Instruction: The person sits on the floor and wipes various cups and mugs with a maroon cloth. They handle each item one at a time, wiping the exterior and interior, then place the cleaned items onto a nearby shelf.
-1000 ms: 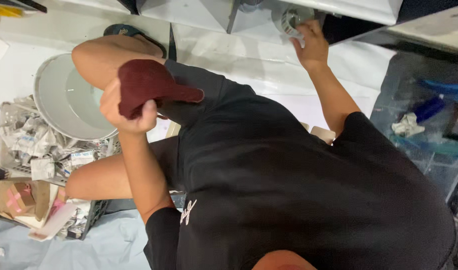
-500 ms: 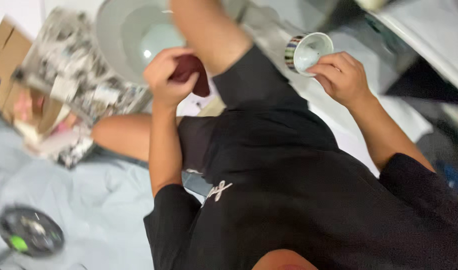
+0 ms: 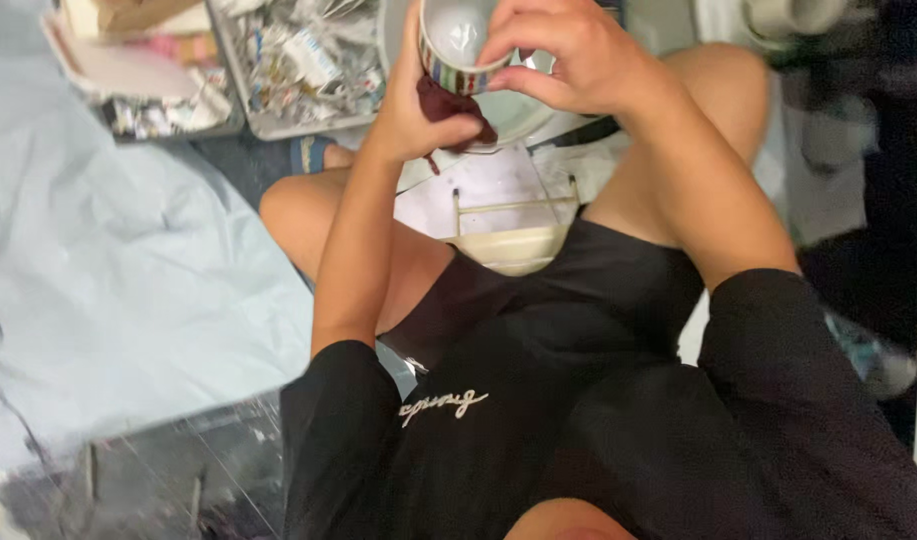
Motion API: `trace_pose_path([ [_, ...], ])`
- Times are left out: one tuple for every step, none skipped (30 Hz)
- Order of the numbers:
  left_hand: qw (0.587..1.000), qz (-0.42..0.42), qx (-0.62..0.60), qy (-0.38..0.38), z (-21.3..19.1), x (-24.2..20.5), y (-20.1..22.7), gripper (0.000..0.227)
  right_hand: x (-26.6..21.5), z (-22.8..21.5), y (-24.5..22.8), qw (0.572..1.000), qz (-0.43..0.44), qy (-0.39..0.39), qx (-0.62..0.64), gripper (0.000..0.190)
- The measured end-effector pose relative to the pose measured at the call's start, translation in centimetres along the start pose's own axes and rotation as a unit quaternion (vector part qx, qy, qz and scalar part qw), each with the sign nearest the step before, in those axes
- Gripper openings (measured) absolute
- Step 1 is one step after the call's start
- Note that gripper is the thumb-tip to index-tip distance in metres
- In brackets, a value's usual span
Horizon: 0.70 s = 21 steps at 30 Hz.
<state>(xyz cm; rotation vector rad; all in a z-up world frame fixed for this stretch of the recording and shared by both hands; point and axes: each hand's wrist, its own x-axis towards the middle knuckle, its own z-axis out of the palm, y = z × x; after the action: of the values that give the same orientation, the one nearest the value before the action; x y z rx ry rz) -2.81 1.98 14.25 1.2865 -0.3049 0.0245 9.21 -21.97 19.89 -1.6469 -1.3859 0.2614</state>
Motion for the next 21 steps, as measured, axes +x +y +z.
trace_pose_path([
  [0.998, 0.004, 0.058, 0.032, -0.8, -0.7, -0.5, 0.108, 0.7, 0.6, 0.9, 1.0, -0.004, -0.012, 0.01, 0.029],
  [0.991, 0.007, 0.116, 0.063, -1.4, -1.4, -1.0, 0.101, 1.2, 1.4, 1.9, 0.999, -0.009, -0.023, 0.02, 0.032],
  [0.987, 0.013, 0.134, 0.084, -2.0, -1.5, -1.7, 0.097, 1.5, 2.5, 2.6, 0.995, 0.014, 0.028, 0.09, 0.04],
  [0.983, 0.017, 0.153, 0.105, -2.6, -1.4, -2.3, 0.093, 1.6, 4.1, 3.1, 0.983, 0.038, 0.078, 0.159, 0.048],
  [0.984, 0.021, 0.131, 0.119, -2.8, -1.4, -3.1, 0.091, 1.3, 5.5, 3.4, 0.967, 0.063, 0.134, 0.207, 0.058],
  [0.985, 0.026, 0.108, 0.132, -3.0, -1.4, -4.0, 0.089, 1.1, 6.9, 3.7, 0.945, 0.082, 0.192, 0.253, 0.068],
  [0.985, 0.011, 0.031, 0.166, -2.8, -1.4, -5.0, 0.084, 0.9, 8.4, 4.0, 0.922, 0.094, 0.254, 0.277, 0.079],
  [0.979, -0.003, -0.047, 0.2, -2.5, -1.4, -5.8, 0.079, 0.8, 9.4, 4.1, 0.894, 0.106, 0.316, 0.298, 0.091],
  [0.966, -0.013, -0.123, 0.228, -2.6, -1.3, -6.5, 0.074, 0.9, 10.0, 4.3, 0.931, 0.088, 0.266, 0.234, 0.092],
  [0.953, -0.007, -0.164, 0.256, -2.6, -1.4, -6.9, 0.069, 1.1, 10.3, 4.3, 0.96, 0.068, 0.213, 0.168, 0.094],
  [0.938, -0.001, -0.202, 0.281, -2.5, -1.4, -7.2, 0.065, 1.2, 10.4, 4.2, 0.98, 0.045, 0.164, 0.101, 0.096],
  [0.922, 0.004, -0.241, 0.304, -2.5, -1.3, -7.5, 0.061, 1.3, 10.4, 4.0, 0.977, 0.121, 0.122, 0.125, 0.087],
  [0.941, 0.018, -0.153, 0.301, -2.5, -1.5, -7.4, 0.062, 1.4, 10.5, 3.6, 0.965, 0.198, 0.08, 0.15, 0.079],
  [0.953, 0.031, -0.065, 0.295, -2.6, -1.7, -7.2, 0.063, 1.4, 10.3, 3.1, 0.945, 0.272, 0.035, 0.176, 0.071],
  [0.958, 0.044, 0.023, 0.281, -2.9, -1.7, -6.9, 0.065, 1.2, 9.8, 2.6, 0.955, 0.261, 0.022, 0.141, 0.058],
  [0.96, 0.037, 0.02, 0.278, -3.1, -1.5, -6.5, 0.063, 0.9, 9.2, 2.1, 0.963, 0.25, 0.008, 0.105, 0.046],
  [0.961, 0.034, 0.016, 0.276, -3.4, -0.9, -6.1, 0.062, 0.8, 8.3, 1.7, 0.969, 0.236, -0.005, 0.067, 0.036],
  [0.961, 0.031, 0.013, 0.273, -3.8, -0.4, -5.7, 0.061, 0.6, 7.0, 1.7, 0.967, 0.24, -0.012, 0.087, 0.033],
  [0.962, 0.017, 0.03, 0.269, -4.0, -0.1, -5.3, 0.06, 0.2, 5.6, 1.5, 0.963, 0.245, -0.021, 0.11, 0.03],
  [0.963, 0.003, 0.047, 0.266, -4.5, 0.2, -4.9, 0.059, -0.2, 4.3, 1.4, 0.959, 0.249, -0.031, 0.132, 0.028],
  [0.963, -0.009, 0.064, 0.263, -4.8, 0.4, -4.6, 0.058, -0.5, 2.8, 1.3, 0.966, 0.234, -0.039, 0.105, 0.026],
])
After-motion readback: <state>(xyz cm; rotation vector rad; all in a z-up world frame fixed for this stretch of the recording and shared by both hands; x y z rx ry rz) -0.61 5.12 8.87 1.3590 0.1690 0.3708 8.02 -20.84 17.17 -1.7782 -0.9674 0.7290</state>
